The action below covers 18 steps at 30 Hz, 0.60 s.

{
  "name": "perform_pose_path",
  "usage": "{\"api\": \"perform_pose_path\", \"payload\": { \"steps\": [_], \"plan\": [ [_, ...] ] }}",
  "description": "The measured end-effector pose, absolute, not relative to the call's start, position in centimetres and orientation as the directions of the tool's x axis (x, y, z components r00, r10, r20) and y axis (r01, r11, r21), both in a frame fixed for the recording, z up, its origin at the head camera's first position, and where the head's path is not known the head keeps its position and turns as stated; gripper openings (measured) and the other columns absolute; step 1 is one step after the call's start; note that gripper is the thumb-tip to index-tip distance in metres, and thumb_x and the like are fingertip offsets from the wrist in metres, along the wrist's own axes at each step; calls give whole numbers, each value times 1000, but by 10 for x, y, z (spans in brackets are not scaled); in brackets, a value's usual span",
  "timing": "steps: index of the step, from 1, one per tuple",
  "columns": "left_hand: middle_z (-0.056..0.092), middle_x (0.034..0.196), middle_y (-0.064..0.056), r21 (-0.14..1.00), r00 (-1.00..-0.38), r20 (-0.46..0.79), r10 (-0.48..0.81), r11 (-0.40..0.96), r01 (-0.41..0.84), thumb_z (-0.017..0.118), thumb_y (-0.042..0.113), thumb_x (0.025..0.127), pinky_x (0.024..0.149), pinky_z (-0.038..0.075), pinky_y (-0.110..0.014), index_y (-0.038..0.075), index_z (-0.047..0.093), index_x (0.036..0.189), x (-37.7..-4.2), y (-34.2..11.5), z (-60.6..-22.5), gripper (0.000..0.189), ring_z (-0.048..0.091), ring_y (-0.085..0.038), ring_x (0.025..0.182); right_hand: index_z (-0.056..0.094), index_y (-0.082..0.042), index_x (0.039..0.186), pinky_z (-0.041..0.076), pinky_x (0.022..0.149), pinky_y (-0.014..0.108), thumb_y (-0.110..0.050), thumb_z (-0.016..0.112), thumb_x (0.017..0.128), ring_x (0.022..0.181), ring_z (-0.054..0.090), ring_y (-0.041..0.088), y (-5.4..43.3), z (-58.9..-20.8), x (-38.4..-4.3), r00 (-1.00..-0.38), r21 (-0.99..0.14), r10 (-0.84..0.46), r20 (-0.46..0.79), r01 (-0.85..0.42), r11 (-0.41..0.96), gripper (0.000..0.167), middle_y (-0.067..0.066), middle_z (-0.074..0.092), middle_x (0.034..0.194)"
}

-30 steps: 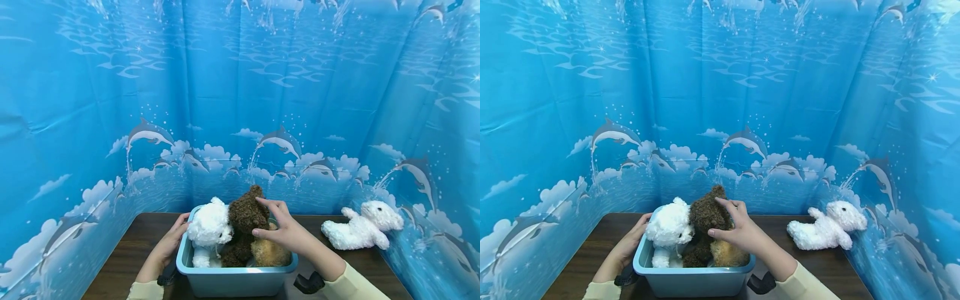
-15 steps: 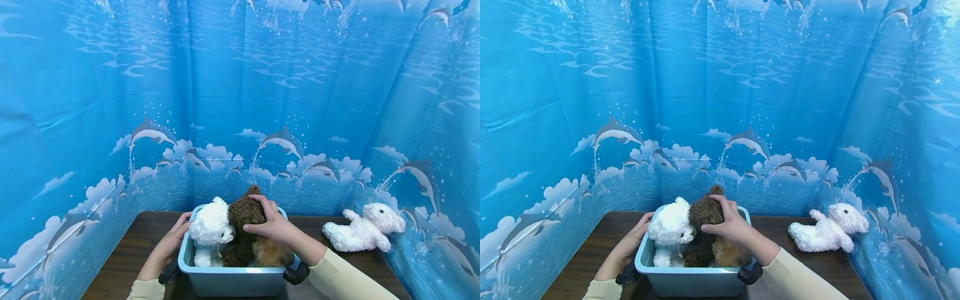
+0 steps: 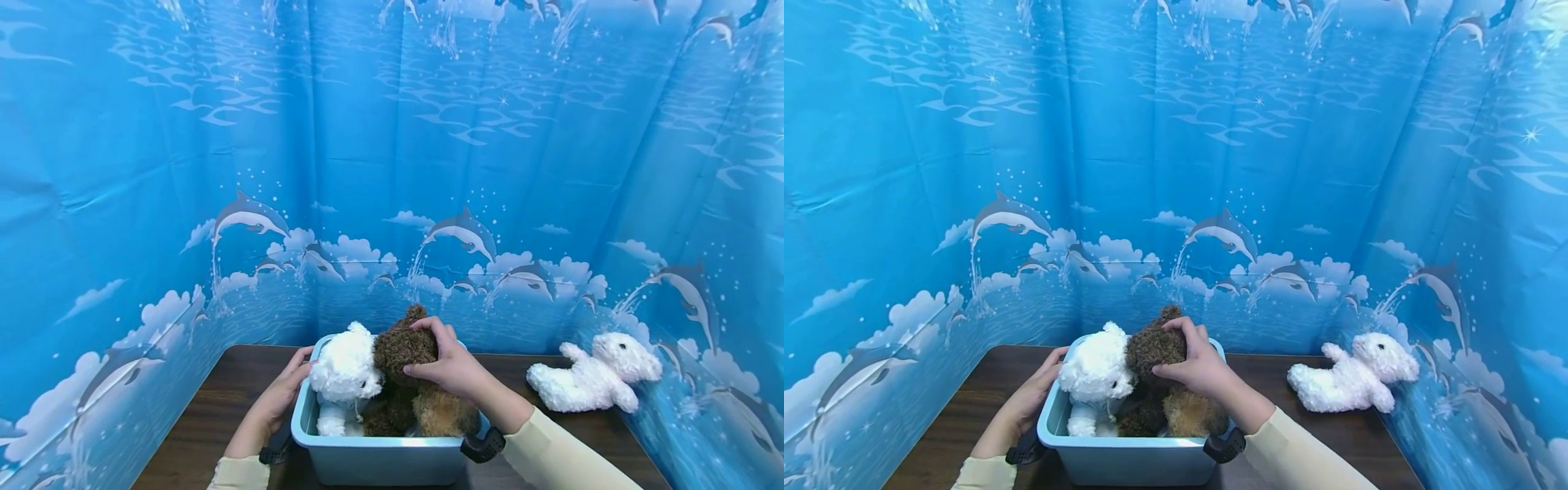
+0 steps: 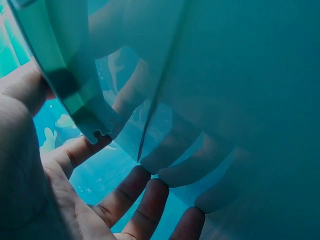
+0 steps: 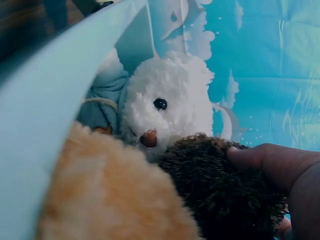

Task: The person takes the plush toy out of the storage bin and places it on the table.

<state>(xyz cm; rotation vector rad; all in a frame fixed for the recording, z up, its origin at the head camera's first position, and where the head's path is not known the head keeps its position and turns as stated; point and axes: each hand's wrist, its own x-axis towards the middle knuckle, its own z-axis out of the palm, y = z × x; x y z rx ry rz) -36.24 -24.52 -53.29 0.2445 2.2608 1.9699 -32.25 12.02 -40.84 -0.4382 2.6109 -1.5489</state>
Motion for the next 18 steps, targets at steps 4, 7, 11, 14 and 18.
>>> {"api": "perform_pose_path", "payload": {
  "steps": [4, 7, 11, 14, 18],
  "plan": [
    [37, 172, -12, 991, -978, 5, 210, 130, 33, 51, 51, 113, 117, 39, -76, 30, 39, 161, -362, -246, -533, 54, 34, -46, 157, 54, -38, 142, 49, 102, 60, -26, 90, 92, 136, 48, 36, 121, -409, -322, -956, -873, -266, 124, -233, 429, 63, 12, 43, 148],
    [39, 170, -12, 991, -978, 3, 207, 129, 31, 51, 51, 113, 116, 41, -73, 30, 40, 160, -362, -245, -531, 53, 37, -44, 155, 56, -35, 141, 49, 102, 58, -21, 87, 95, 139, 47, 35, 123, -410, -321, -956, -884, -250, 155, -247, 398, 58, 10, 44, 151],
    [44, 166, -12, 991, -980, -4, 199, 134, 24, 52, 52, 112, 114, 45, -66, 30, 42, 159, -362, -244, -530, 53, 41, -42, 152, 57, -33, 141, 51, 99, 52, -14, 82, 97, 142, 46, 35, 125, -410, -320, -957, -897, -222, 189, -260, 359, 54, 9, 44, 155],
    [45, 165, -13, 991, -980, -9, 198, 136, 19, 53, 53, 112, 113, 46, -64, 29, 42, 159, -362, -243, -529, 54, 42, -41, 150, 57, -35, 142, 50, 94, 48, -13, 78, 100, 149, 40, 34, 125, -409, -321, -958, -900, -202, 203, -264, 346, 51, 6, 40, 162],
    [46, 163, -13, 991, -981, -11, 195, 132, 15, 52, 52, 112, 113, 46, -64, 30, 42, 159, -362, -243, -530, 53, 44, -40, 149, 57, -38, 142, 46, 95, 48, -13, 74, 103, 160, 31, 30, 123, -406, -322, -958, -899, -185, 219, -272, 343, 48, 0, 35, 169]
  ]
}}
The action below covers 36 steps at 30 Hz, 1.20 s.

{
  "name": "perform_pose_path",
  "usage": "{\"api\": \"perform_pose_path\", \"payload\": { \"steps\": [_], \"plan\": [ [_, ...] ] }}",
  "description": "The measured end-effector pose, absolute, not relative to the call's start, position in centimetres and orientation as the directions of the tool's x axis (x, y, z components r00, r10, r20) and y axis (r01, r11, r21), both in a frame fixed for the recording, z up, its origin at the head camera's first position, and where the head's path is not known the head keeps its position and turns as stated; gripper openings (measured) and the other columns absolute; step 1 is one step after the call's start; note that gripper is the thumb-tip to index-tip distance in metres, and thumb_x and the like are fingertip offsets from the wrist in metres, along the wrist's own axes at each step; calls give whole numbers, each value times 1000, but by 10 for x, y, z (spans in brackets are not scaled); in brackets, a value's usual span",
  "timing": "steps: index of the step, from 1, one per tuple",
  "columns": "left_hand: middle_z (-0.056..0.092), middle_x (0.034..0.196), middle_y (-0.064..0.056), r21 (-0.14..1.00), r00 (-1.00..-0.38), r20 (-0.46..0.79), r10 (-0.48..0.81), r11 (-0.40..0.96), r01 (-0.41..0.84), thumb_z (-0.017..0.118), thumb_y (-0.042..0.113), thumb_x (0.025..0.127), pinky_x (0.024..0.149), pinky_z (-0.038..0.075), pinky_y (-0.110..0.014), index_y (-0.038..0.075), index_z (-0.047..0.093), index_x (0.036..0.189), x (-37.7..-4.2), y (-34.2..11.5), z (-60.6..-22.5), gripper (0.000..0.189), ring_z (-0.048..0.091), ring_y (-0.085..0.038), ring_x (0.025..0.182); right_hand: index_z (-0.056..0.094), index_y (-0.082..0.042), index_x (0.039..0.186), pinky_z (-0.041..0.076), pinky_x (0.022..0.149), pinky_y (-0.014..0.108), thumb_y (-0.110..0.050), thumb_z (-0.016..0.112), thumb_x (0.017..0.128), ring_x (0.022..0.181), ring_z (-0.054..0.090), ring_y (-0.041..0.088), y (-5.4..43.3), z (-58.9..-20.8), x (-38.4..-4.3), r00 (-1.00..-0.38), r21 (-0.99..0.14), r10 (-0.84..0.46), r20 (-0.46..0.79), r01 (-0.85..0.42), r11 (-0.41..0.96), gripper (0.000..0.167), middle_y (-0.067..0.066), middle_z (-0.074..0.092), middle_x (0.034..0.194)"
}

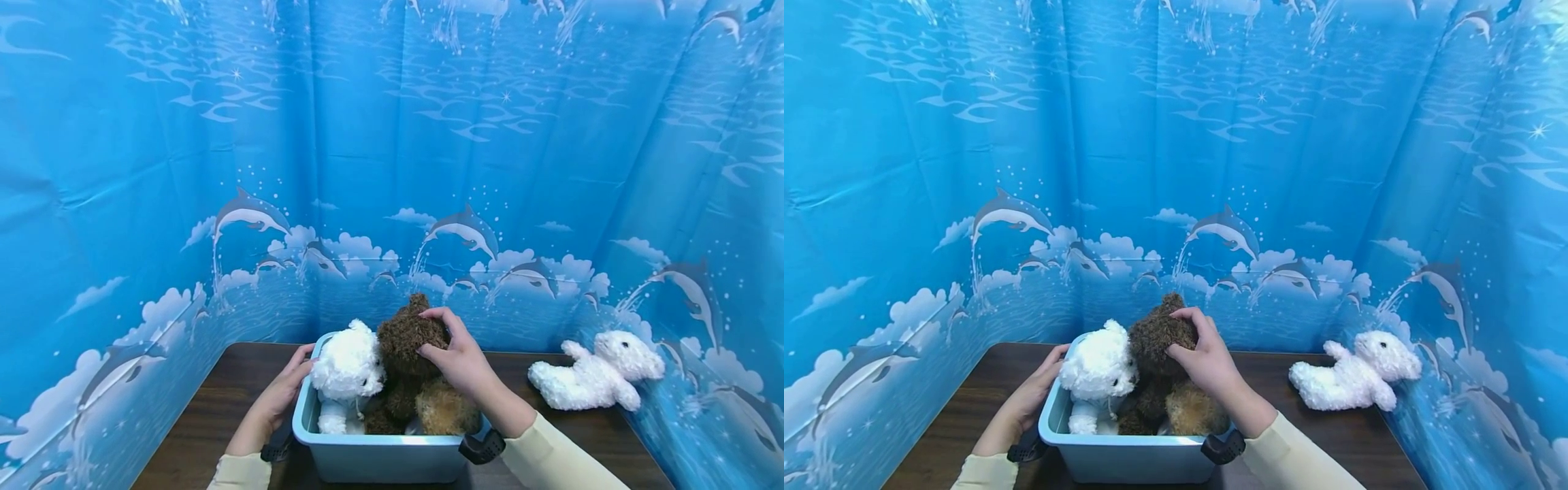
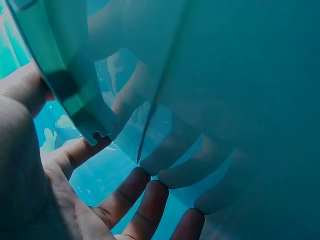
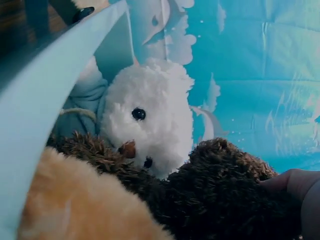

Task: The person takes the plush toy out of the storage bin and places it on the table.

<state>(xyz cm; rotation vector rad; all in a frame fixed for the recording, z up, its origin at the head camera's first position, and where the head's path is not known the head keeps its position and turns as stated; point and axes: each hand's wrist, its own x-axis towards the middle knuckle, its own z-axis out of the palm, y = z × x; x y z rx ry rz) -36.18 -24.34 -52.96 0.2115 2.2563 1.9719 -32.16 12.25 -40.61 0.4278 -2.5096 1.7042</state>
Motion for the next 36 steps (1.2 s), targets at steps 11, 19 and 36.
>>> {"api": "perform_pose_path", "payload": {
  "steps": [11, 19, 36],
  "plan": [
    [38, 171, -11, 994, -979, -11, 205, 110, 11, 53, 54, 111, 118, 41, -69, 30, 42, 159, -363, -241, -529, 55, 35, -42, 156, 53, -33, 148, 54, 99, 46, -6, 61, 106, 142, 53, 33, 129, -366, -313, -938, -908, -159, 308, -340, 245, 51, -1, 38, 168],
    [36, 172, -12, 994, -978, -15, 207, 111, 8, 53, 54, 111, 118, 40, -73, 30, 40, 160, -362, -243, -529, 56, 35, -45, 156, 54, -32, 149, 51, 105, 51, 0, 59, 104, 142, 51, 31, 138, -352, -301, -888, -856, -121, 444, -460, 234, 55, -1, 43, 163],
    [38, 170, -12, 995, -977, -18, 212, 103, 4, 52, 53, 112, 119, 39, -70, 29, 40, 160, -364, -245, -531, 55, 36, -43, 155, 56, -23, 154, 55, 94, 24, 11, 53, 102, 130, 56, 25, 169, -330, -255, -761, -761, 110, 639, -605, 234, 62, -4, 50, 155]
  ]
}}
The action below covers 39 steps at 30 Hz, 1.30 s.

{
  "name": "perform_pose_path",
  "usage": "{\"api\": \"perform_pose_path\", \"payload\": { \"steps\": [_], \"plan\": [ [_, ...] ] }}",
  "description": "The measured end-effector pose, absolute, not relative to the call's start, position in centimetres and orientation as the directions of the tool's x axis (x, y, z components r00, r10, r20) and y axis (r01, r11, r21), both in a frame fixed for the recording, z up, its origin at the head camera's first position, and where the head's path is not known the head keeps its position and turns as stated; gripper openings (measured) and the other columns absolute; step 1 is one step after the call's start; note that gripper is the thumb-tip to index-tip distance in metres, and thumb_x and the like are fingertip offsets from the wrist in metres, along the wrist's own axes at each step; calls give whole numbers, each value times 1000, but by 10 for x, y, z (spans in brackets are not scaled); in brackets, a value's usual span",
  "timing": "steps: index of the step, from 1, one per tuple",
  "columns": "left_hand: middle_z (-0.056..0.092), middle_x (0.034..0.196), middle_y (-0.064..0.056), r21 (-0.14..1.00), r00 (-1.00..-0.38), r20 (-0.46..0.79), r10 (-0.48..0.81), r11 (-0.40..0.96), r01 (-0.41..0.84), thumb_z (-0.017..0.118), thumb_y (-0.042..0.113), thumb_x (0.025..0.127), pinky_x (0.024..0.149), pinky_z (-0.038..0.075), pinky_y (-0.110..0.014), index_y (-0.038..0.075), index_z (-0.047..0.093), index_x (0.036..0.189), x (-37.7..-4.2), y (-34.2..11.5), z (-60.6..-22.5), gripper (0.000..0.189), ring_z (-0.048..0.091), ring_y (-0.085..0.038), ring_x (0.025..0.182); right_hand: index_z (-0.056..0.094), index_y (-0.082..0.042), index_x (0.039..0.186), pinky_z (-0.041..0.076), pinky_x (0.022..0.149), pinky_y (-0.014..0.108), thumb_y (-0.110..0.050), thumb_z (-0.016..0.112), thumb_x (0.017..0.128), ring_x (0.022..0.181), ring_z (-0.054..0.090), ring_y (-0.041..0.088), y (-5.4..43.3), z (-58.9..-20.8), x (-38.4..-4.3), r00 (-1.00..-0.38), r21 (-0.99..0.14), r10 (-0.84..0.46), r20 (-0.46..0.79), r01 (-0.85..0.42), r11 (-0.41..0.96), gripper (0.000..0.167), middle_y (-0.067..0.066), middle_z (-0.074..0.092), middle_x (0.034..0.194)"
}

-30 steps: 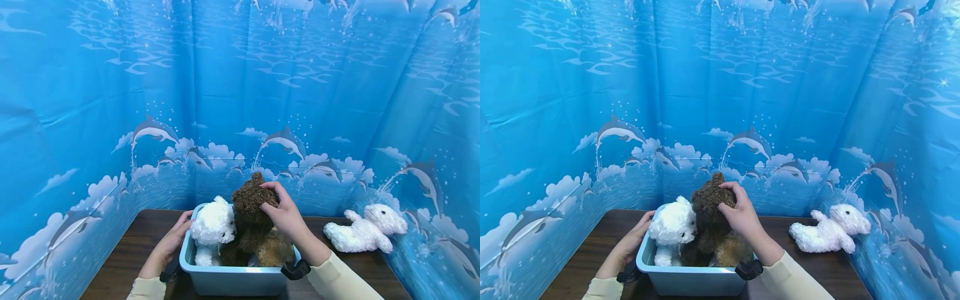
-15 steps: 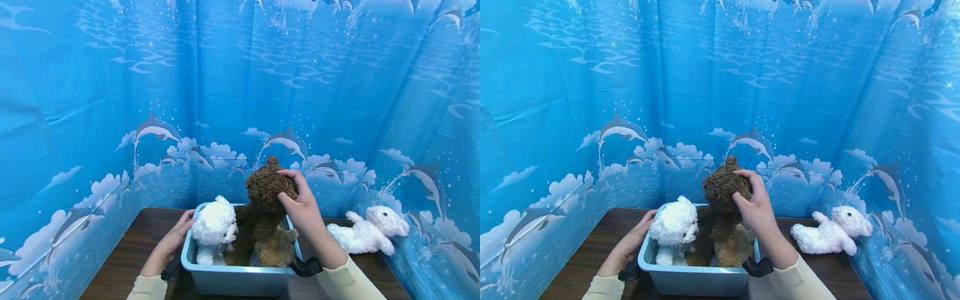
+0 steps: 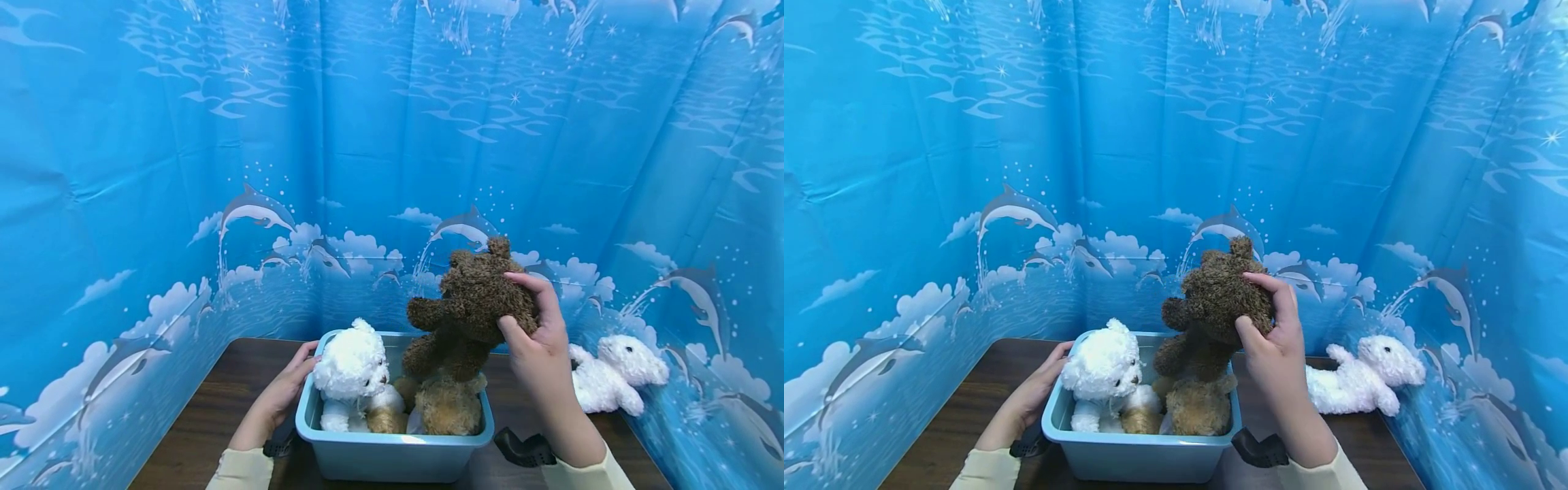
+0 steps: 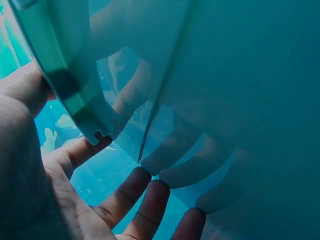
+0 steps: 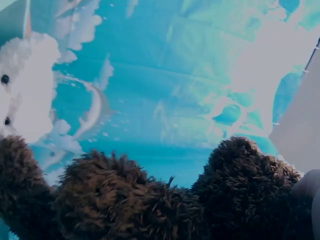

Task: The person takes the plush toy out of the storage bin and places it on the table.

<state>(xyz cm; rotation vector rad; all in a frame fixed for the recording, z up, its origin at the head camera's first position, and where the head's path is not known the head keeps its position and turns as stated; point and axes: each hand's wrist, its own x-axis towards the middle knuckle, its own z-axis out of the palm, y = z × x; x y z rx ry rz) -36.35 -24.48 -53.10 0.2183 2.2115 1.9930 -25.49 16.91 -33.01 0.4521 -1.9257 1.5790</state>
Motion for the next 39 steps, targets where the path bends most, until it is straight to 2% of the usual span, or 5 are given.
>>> {"api": "perform_pose_path", "payload": {
  "steps": [5, 15, 26, 32, 39],
  "plan": [
    [39, 169, -12, 995, -977, -18, 214, 102, 4, 52, 53, 112, 119, 41, -67, 29, 40, 160, -363, -245, -531, 55, 37, -42, 154, 55, -15, 155, 54, 92, 25, 15, 51, 101, 128, 54, 29, 183, -324, -238, -738, -757, 172, 653, -628, 181, 62, 4, 49, 156],
    [34, 174, -12, 995, -976, -17, 218, 95, 4, 53, 54, 111, 121, 36, -74, 30, 39, 161, -366, -246, -528, 57, 33, -45, 158, 51, -10, 158, 56, 86, 26, 19, 44, 101, 127, 52, 30, 212, -320, -218, -740, -784, 277, 613, -614, 95, 64, 11, 42, 159],
    [36, 172, -12, 993, -976, -17, 218, 117, 9, 53, 55, 111, 118, 40, -72, 31, 40, 160, -366, -246, -530, 56, 36, -45, 156, 52, -4, 156, 59, 89, 23, 26, 40, 97, 135, 53, 29, 248, -337, -208, -722, -788, 409, 558, -616, -14, 67, 12, 44, 161],
    [36, 172, -12, 994, -976, -12, 217, 110, 12, 53, 54, 111, 119, 39, -73, 31, 40, 160, -367, -245, -531, 56, 36, -45, 157, 50, 4, 154, 60, 84, 26, 30, 35, 93, 129, 57, 29, 268, -351, -207, -680, -733, 478, 557, -672, -102, 67, 18, 48, 157],
    [39, 170, -12, 993, -977, -19, 212, 116, 6, 53, 55, 111, 118, 41, -70, 31, 40, 160, -365, -245, -531, 56, 38, -44, 155, 54, -1, 152, 54, 80, 23, 23, 35, 97, 128, 53, 27, 295, -361, -202, -642, -771, 563, 520, -637, -14, 63, 13, 47, 154]
  ]
}}
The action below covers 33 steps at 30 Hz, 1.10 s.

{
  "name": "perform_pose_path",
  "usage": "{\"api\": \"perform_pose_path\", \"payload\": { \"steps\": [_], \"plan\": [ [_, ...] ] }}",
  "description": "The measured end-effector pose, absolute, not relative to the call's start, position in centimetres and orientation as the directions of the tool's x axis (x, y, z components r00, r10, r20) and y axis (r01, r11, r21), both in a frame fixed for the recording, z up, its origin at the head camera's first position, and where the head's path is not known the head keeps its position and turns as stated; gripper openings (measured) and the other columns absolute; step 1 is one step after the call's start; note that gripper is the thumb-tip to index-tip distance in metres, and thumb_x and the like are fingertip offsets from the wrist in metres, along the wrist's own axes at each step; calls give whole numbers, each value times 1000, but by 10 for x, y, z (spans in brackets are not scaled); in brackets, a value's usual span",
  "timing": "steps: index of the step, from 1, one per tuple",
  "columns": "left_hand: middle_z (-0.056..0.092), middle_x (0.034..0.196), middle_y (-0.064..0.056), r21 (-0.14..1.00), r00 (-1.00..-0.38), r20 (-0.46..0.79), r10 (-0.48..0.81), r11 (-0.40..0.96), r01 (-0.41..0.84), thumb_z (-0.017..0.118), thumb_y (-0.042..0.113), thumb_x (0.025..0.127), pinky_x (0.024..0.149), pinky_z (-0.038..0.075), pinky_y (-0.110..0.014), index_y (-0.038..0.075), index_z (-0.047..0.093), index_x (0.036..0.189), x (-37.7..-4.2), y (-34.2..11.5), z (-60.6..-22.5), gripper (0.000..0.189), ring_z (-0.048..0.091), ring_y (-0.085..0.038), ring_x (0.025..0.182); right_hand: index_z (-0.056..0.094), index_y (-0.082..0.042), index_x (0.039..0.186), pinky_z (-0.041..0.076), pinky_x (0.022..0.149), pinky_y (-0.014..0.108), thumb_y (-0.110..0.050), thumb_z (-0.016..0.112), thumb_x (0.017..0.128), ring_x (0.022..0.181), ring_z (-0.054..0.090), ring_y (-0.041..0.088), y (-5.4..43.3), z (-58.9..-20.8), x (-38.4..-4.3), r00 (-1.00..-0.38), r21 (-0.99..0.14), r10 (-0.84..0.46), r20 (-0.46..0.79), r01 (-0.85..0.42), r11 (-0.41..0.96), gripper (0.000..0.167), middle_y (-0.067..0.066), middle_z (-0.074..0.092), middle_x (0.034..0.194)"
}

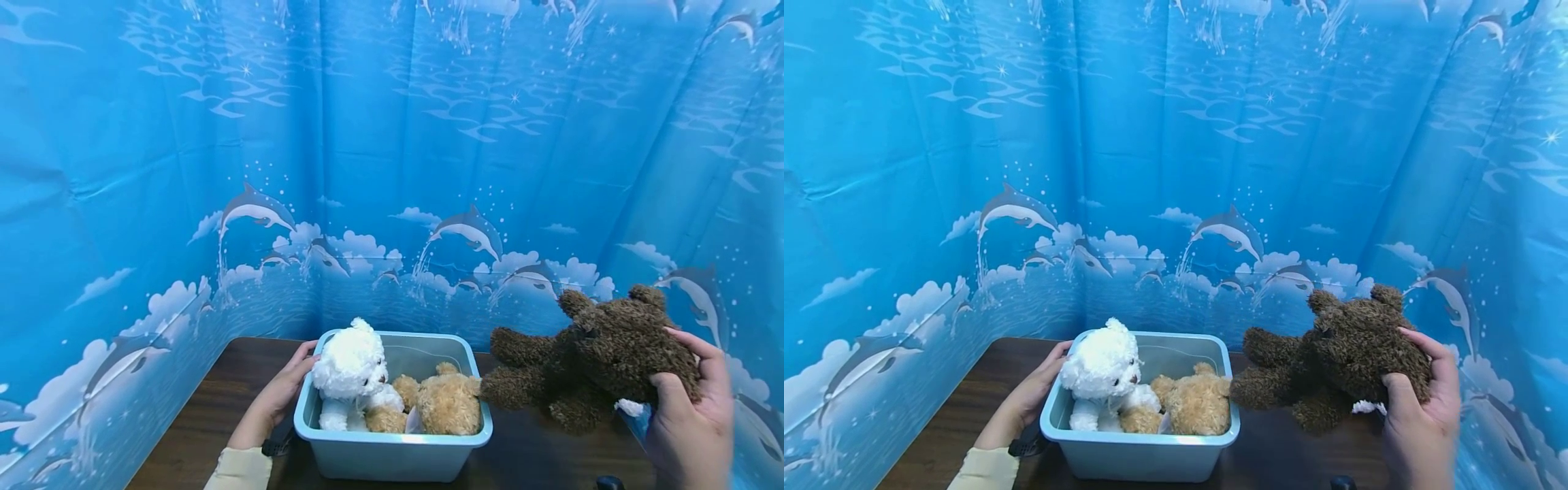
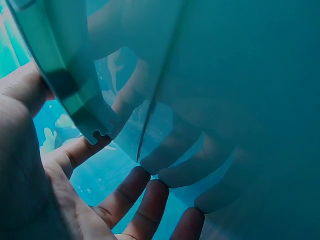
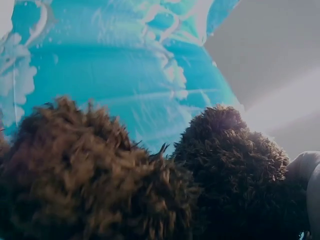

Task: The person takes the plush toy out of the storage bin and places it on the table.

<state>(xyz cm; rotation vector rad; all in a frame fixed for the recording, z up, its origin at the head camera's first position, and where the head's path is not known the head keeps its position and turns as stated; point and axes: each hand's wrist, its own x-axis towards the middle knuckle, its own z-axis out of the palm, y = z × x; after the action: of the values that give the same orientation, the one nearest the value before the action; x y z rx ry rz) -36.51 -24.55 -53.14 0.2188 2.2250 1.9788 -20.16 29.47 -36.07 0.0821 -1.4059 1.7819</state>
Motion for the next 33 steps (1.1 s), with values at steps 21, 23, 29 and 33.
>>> {"api": "perform_pose_path", "payload": {
  "steps": [21, 23, 29, 33],
  "plan": [
    [34, 175, -11, 990, -979, -19, 202, 141, 10, 52, 59, 110, 119, 35, -77, 31, 40, 161, -366, -246, -530, 60, 32, -45, 158, 65, -14, 149, 49, 72, 10, 9, 45, 103, 114, 61, 7, 358, -424, -209, -617, -938, 735, 280, -339, 72, 55, -7, 61, 147],
    [35, 174, -11, 990, -980, -22, 199, 141, 6, 52, 59, 110, 119, 36, -76, 32, 40, 161, -366, -246, -532, 59, 33, -45, 158, 66, -18, 149, 48, 70, 9, 7, 45, 102, 112, 61, 5, 366, -430, -210, -620, -956, 748, 237, -284, 67, 57, -9, 62, 145],
    [34, 174, -12, 990, -978, -15, 207, 143, 15, 51, 57, 111, 117, 39, -74, 30, 39, 161, -363, -246, -532, 58, 33, -45, 157, 66, -19, 151, 48, 80, 4, 5, 45, 101, 123, 61, -2, 385, -453, -210, -593, -958, 752, 288, -183, 222, 59, -14, 64, 147],
    [36, 172, -12, 989, -978, -10, 208, 148, 21, 50, 57, 112, 115, 42, -71, 30, 39, 161, -361, -246, -531, 57, 35, -44, 155, 68, -19, 149, 45, 84, 1, 3, 47, 100, 124, 61, -6, 392, -468, -213, -530, -925, 762, 373, -151, 348, 57, -17, 67, 143]
  ]
}}
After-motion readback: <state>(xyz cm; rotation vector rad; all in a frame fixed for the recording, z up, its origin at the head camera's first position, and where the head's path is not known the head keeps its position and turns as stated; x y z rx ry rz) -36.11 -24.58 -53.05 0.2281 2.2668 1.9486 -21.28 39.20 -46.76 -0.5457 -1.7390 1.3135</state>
